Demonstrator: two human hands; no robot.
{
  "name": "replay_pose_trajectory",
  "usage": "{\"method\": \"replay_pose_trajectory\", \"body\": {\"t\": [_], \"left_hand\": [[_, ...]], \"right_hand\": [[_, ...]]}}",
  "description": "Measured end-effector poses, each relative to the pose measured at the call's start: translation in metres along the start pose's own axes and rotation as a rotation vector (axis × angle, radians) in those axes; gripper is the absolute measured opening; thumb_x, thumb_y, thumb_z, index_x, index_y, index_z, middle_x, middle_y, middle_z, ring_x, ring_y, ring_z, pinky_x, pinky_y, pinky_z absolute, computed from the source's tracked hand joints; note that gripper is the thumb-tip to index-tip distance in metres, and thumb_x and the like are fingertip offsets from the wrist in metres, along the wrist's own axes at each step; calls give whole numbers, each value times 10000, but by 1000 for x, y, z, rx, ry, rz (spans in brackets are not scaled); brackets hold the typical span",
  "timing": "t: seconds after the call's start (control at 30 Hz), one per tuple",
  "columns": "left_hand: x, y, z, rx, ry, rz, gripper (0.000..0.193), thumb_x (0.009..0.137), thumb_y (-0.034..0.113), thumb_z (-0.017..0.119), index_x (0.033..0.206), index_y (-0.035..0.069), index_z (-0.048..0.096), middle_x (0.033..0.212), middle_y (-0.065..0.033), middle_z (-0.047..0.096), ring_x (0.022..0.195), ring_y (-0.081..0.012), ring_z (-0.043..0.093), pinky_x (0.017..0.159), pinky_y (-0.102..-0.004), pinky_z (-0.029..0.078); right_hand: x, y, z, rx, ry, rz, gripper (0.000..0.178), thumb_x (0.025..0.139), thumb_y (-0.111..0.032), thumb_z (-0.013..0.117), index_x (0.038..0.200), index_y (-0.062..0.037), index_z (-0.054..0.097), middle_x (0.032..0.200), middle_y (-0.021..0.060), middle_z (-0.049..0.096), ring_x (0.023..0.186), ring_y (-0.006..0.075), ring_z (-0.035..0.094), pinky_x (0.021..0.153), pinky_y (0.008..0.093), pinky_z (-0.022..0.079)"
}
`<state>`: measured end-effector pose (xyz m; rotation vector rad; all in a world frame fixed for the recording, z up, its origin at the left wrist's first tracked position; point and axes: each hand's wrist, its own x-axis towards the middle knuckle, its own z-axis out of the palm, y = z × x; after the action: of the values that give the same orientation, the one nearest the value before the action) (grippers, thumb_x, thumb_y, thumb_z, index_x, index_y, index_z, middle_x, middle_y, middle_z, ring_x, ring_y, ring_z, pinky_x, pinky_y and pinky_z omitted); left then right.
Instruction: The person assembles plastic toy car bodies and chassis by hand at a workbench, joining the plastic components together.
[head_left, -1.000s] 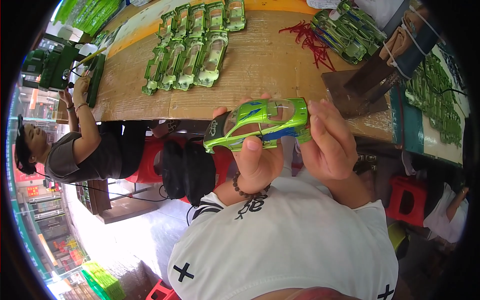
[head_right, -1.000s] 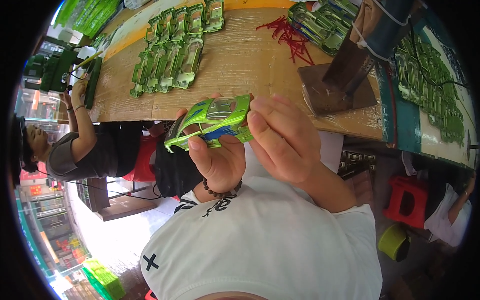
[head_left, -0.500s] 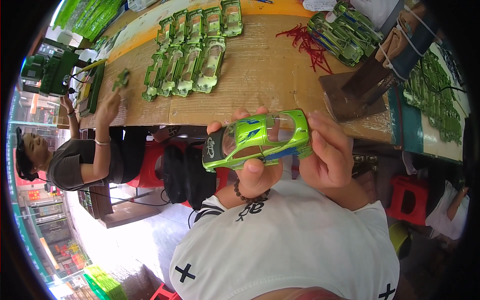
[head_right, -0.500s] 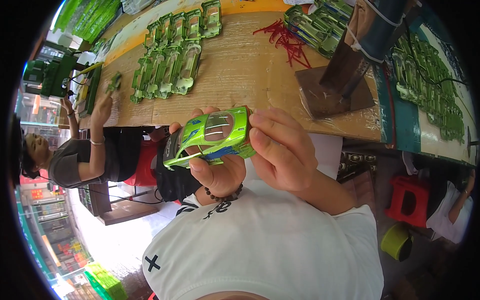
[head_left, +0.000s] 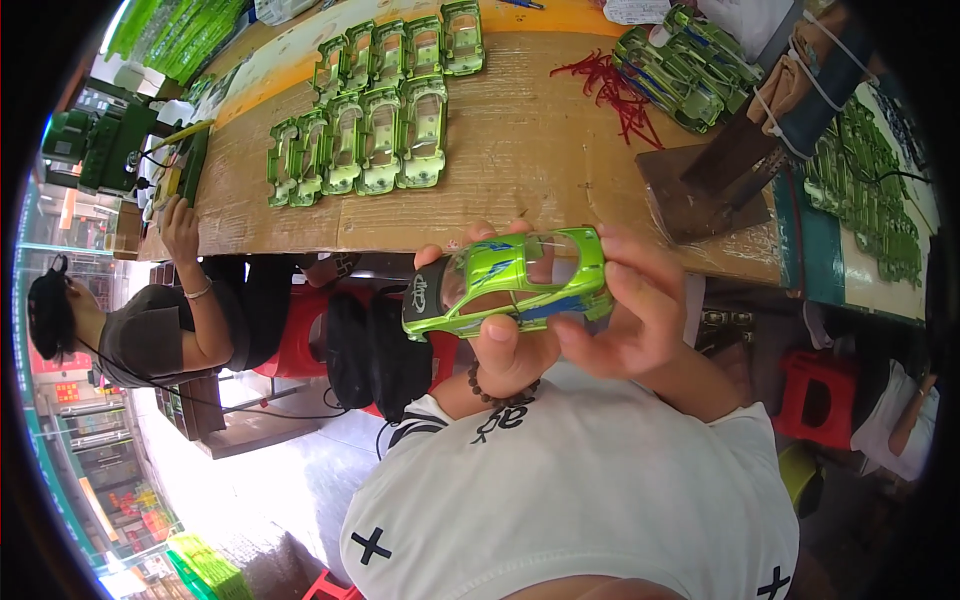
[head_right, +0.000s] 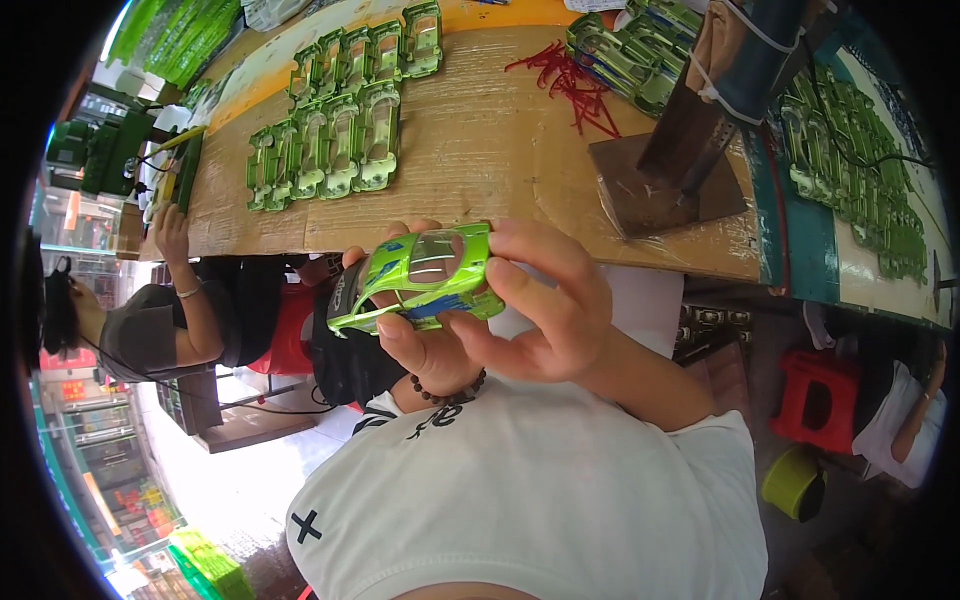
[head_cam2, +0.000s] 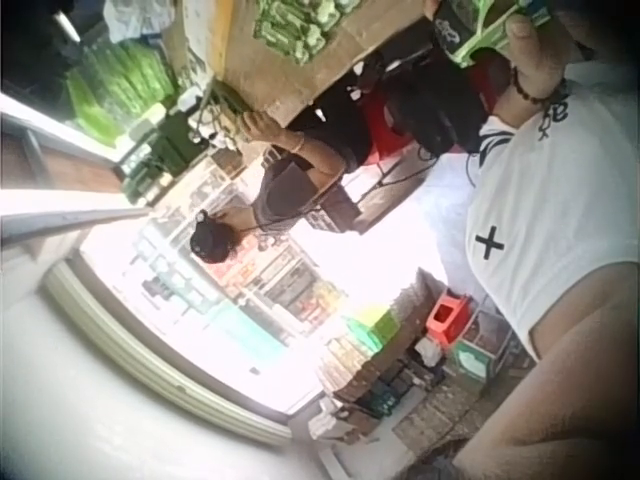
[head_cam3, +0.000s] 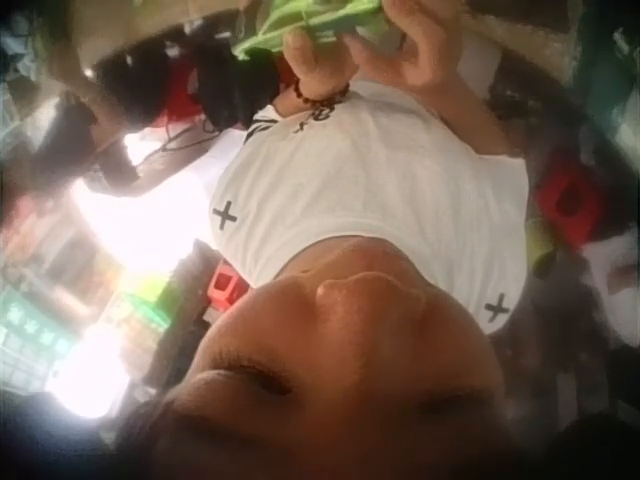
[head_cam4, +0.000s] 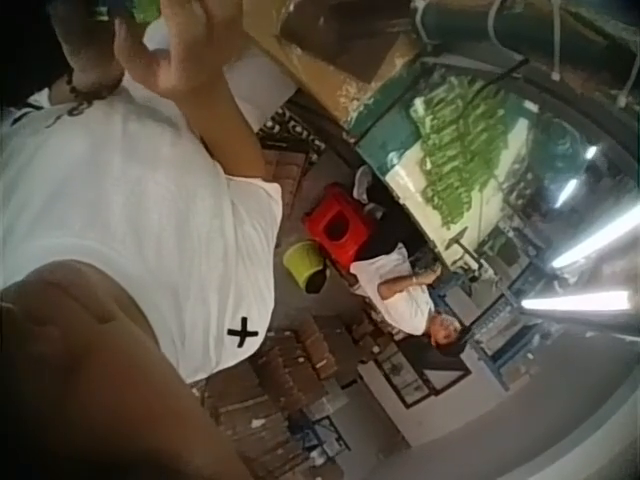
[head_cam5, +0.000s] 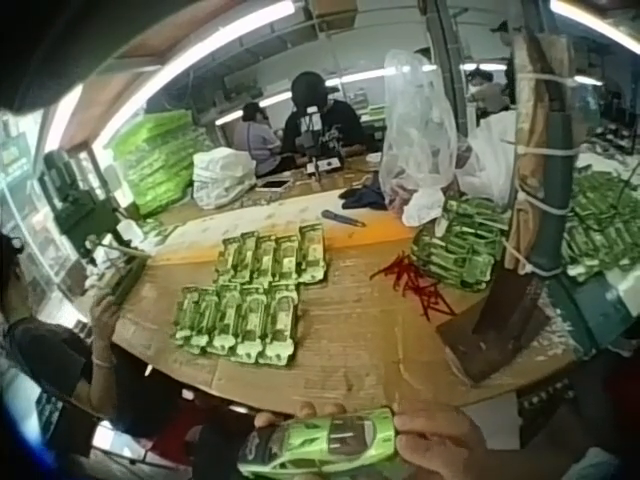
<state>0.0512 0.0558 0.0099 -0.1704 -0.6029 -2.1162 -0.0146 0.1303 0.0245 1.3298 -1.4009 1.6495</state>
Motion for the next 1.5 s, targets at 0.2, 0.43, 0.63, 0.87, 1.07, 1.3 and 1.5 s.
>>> {"method": "replay_pose_trajectory", "body": {"t": [0.2,0.43,0.63,0.87,1.07,1.3,1.5], "left_hand": [[3,2,-3,143,-8,-17,700,734,280,684,1280,269,246,1236,-68,397,1174,-283,391,965,-456,354],[6,6,-9,243,-150,-23,742,704,310,719,1263,291,232,1214,-42,410,1164,-262,402,970,-454,354],[7,17,-3,152,-21,-205,665,736,454,645,1242,168,323,1179,-91,402,1090,-260,435,915,-424,399],[29,30,18,-492,315,-1271,501,803,472,561,1027,26,516,961,-108,576,960,-252,559,841,-372,485],[20,21,25,-280,365,-1538,559,820,454,546,1152,29,397,1048,-119,538,928,-214,587,798,-321,523],[19,20,25,-274,319,-1564,552,827,459,530,1157,39,391,1039,-98,541,906,-206,597,740,-312,545],[17,20,26,-212,346,-1560,516,828,461,528,1123,50,428,1003,-73,562,876,-194,608,697,-299,556]], "right_hand": [[-1,11,-22,268,-145,195,542,650,-78,740,1105,48,475,1080,191,527,956,271,561,829,335,464],[13,-8,-34,664,-114,806,469,667,-25,731,1070,88,519,1115,182,536,1059,216,521,938,328,390],[18,-11,-48,692,-24,801,474,636,17,736,1056,91,530,1125,220,534,1041,236,536,923,332,401],[74,2,-81,150,-651,-126,459,627,-214,778,977,-18,556,1038,167,588,957,318,563,893,469,401],[81,-6,-79,71,-869,-5,393,583,-227,783,873,-82,560,955,98,637,874,279,584,838,464,418],[81,-8,-85,30,-852,-43,378,563,-220,778,839,-69,568,958,127,635,846,283,588,822,454,422],[82,-12,-86,-6,-868,-87,312,597,-210,753,808,-46,593,949,126,636,831,289,589,835,468,418]]}}
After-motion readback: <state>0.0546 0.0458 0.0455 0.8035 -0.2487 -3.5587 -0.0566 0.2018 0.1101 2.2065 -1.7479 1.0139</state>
